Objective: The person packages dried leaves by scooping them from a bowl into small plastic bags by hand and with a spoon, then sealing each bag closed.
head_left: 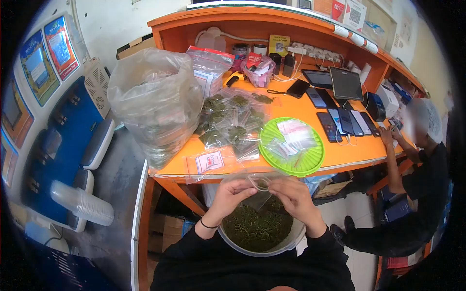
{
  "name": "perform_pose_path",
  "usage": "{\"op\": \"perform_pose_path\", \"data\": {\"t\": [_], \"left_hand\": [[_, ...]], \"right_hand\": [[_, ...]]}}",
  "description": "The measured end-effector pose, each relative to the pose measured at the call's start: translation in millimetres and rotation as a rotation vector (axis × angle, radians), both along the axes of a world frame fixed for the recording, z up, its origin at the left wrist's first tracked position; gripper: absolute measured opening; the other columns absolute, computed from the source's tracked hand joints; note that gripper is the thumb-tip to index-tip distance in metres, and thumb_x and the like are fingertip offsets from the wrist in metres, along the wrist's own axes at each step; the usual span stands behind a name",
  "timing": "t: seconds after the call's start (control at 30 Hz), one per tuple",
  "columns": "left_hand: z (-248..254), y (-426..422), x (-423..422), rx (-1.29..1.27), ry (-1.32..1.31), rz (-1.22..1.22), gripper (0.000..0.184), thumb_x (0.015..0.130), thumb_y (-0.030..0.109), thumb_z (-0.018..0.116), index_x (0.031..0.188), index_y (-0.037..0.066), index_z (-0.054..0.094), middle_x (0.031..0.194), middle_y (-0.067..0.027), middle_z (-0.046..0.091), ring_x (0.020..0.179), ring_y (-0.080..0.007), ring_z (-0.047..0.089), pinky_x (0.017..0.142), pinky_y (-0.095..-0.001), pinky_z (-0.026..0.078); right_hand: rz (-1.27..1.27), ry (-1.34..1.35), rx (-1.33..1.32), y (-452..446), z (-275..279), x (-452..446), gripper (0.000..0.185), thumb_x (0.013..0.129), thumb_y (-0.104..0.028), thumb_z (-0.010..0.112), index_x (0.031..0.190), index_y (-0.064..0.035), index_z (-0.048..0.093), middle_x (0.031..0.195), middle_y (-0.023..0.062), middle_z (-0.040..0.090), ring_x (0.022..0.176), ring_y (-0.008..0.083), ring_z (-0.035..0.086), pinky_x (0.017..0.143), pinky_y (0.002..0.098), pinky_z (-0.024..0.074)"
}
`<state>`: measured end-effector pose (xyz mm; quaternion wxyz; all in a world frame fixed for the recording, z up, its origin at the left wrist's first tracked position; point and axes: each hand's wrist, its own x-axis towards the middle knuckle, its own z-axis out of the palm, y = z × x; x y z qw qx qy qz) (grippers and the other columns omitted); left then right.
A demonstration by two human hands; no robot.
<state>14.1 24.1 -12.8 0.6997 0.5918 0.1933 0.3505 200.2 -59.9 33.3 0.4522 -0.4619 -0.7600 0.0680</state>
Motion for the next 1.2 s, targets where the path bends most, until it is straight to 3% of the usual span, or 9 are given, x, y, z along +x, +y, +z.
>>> {"op": "perform_pose_path", "data": {"t": [0.2,0.3,0.43,0.73,0.83,0.93,1.03,1.13,1.2], "left_hand": [[4,-5,-1,0.110,0.076,-0.073,0.016,0.084,0.010,0.060,0.094,-0.001,0.064,0.086,-0.0029,0.065,0.081,-0.0069,0.056,0.073,-0.0218,0.045],[1,-4,0,0.187,0.196,-0.182,0.017,0.085,0.012,0.059,0.095,-0.002,0.063,0.083,-0.0016,0.065,0.077,-0.0051,0.054,0.070,-0.0214,0.044],[1,-3,-1,0.221,0.250,-0.242,0.019,0.086,0.014,0.058,0.094,-0.002,0.063,0.078,-0.0015,0.064,0.072,-0.0039,0.051,0.066,-0.0212,0.043],[6,-2,-2,0.266,0.318,-0.325,0.020,0.086,0.017,0.059,0.091,-0.002,0.064,0.069,0.0004,0.060,0.066,-0.0027,0.046,0.059,-0.0205,0.040],[3,-1,-2,0.222,0.331,-0.300,0.020,0.085,0.017,0.060,0.088,-0.003,0.065,0.066,0.0027,0.058,0.064,-0.0022,0.045,0.057,-0.0201,0.039],[5,-2,-1,0.107,0.309,-0.254,0.018,0.085,0.015,0.061,0.085,-0.002,0.066,0.066,0.0050,0.057,0.064,-0.0012,0.044,0.056,-0.0191,0.038],[4,-4,0,0.068,0.266,-0.206,0.021,0.085,0.019,0.061,0.082,-0.002,0.065,0.063,0.0068,0.052,0.061,-0.0011,0.041,0.054,-0.0191,0.035],[-2,-2,-1,0.064,0.295,-0.171,0.027,0.085,0.023,0.061,0.075,-0.003,0.062,0.057,0.0092,0.041,0.056,-0.0015,0.034,0.049,-0.0203,0.029],[-2,-2,-2,0.032,0.302,-0.207,0.029,0.085,0.023,0.061,0.072,-0.002,0.061,0.056,0.0091,0.039,0.055,-0.0013,0.033,0.048,-0.0205,0.028]], "right_hand": [[0.020,0.409,-0.391,-1,21,7,0.022,0.082,-0.009,0.060,0.101,0.0018,0.061,0.090,0.0085,0.065,0.082,0.0129,0.059,0.074,0.0258,0.0459],[0.247,0.322,-0.646,4,27,18,0.022,0.081,-0.010,0.061,0.101,0.0015,0.061,0.085,0.0081,0.065,0.078,0.0128,0.060,0.071,0.0251,0.0463],[0.393,0.192,-0.646,12,27,24,0.017,0.080,-0.011,0.063,0.094,-0.0013,0.064,0.076,0.0044,0.063,0.067,0.0096,0.056,0.062,0.0235,0.0450],[0.413,0.213,-0.791,11,22,18,0.008,0.075,-0.005,0.066,0.082,0.0002,0.064,0.076,0.0041,0.062,0.064,0.0075,0.055,0.057,0.0222,0.0438],[0.348,0.232,-0.691,7,21,18,0.004,0.073,-0.001,0.064,0.074,0.0010,0.061,0.076,0.0056,0.061,0.063,0.0107,0.056,0.056,0.0241,0.0437],[0.194,-0.028,-0.193,4,12,17,0.009,0.070,-0.002,0.063,0.075,-0.0001,0.056,0.076,0.0053,0.058,0.061,0.0166,0.054,0.057,0.0268,0.0428],[0.094,-0.137,0.090,-2,10,10,0.009,0.069,0.000,0.062,0.074,-0.0001,0.054,0.080,0.0071,0.057,0.067,0.0227,0.055,0.060,0.0295,0.0443],[-0.032,0.151,-0.060,-6,18,23,0.010,0.069,-0.001,0.063,0.076,-0.0004,0.056,0.082,0.0069,0.057,0.073,0.0249,0.055,0.065,0.0315,0.0451],[0.054,0.093,-0.071,-2,25,11,0.010,0.070,0.000,0.062,0.078,-0.0009,0.057,0.083,0.0076,0.056,0.075,0.0255,0.056,0.067,0.0319,0.0451]]}}
